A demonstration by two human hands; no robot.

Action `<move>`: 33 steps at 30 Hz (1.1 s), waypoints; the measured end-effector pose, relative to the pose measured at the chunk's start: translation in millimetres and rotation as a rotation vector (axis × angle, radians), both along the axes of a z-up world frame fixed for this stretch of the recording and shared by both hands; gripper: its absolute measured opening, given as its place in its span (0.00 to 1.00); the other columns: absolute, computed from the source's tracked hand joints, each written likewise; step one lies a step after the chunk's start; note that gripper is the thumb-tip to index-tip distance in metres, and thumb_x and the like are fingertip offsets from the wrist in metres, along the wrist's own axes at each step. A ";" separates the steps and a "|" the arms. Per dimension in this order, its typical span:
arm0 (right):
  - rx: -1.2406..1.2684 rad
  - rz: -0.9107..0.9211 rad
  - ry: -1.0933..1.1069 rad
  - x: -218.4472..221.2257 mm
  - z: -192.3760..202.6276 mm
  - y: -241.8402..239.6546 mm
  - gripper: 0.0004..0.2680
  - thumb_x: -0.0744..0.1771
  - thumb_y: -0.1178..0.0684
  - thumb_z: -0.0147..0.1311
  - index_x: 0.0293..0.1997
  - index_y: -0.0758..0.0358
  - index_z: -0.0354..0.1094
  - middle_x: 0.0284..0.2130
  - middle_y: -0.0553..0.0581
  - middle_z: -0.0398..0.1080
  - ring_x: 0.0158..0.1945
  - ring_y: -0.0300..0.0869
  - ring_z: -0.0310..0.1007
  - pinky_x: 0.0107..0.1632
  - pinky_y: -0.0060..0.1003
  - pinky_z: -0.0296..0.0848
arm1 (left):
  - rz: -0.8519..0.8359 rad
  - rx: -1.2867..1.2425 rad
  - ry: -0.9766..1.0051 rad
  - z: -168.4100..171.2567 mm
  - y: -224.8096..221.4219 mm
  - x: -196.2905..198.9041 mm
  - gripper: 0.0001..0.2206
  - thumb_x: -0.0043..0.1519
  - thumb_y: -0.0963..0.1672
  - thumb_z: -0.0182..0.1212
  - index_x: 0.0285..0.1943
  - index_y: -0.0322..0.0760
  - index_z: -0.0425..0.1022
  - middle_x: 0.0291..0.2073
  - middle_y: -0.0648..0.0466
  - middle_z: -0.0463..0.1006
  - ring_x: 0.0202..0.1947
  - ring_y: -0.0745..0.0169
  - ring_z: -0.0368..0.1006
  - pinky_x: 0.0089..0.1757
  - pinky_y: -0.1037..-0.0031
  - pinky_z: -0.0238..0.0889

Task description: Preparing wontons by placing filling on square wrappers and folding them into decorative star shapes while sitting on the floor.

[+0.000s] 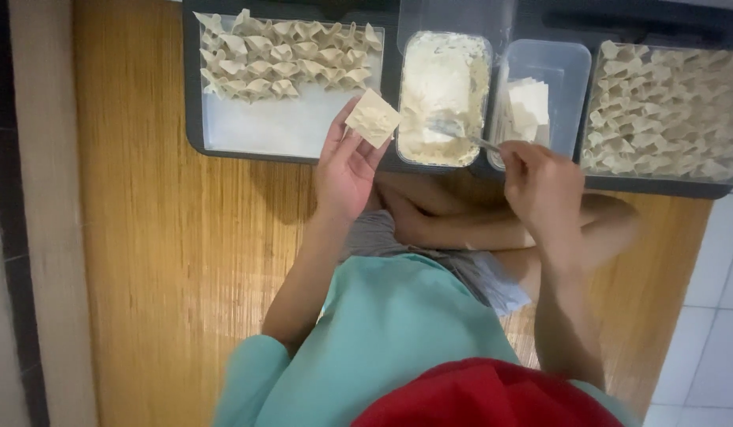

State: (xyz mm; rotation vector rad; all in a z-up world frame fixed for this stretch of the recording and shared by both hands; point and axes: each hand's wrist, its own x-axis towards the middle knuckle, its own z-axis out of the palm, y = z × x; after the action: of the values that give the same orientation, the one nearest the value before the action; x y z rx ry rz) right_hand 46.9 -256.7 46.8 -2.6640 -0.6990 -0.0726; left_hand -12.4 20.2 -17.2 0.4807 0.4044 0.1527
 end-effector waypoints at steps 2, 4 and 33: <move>-0.060 0.023 -0.021 0.4 -4.0 -0.4 0.03 0.74 0.56 0.60 0.45 0.56 0.79 0.27 0.57 0.74 0.31 0.52 0.77 0.32 0.45 0.73 | -0.013 -0.004 -0.009 1.9 0.3 0.8 0.21 0.74 0.39 0.45 0.77 0.38 0.57 0.71 0.34 0.63 0.70 0.38 0.63 0.64 0.58 0.67; -0.040 -0.002 0.036 -2.4 -2.6 7.0 0.04 0.74 0.56 0.58 0.46 0.58 0.79 0.27 0.60 0.75 0.32 0.56 0.77 0.32 0.48 0.74 | -0.006 0.006 -0.003 2.3 0.6 0.1 0.21 0.74 0.39 0.44 0.77 0.37 0.57 0.70 0.34 0.63 0.70 0.39 0.63 0.63 0.59 0.68; 0.653 -0.149 0.339 -10.0 -5.5 -32.8 0.04 0.74 0.67 0.51 0.50 0.72 0.74 0.40 0.67 0.73 0.51 0.43 0.66 0.56 0.45 0.66 | -0.051 0.043 0.037 17.5 -15.9 4.2 0.23 0.73 0.39 0.47 0.78 0.36 0.55 0.70 0.36 0.64 0.69 0.42 0.65 0.62 0.62 0.69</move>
State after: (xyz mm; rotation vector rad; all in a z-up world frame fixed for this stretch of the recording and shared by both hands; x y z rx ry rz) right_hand 36.9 -289.5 41.3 -2.0229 -0.2936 0.0950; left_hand -8.2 4.3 0.3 0.5363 0.4257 0.1033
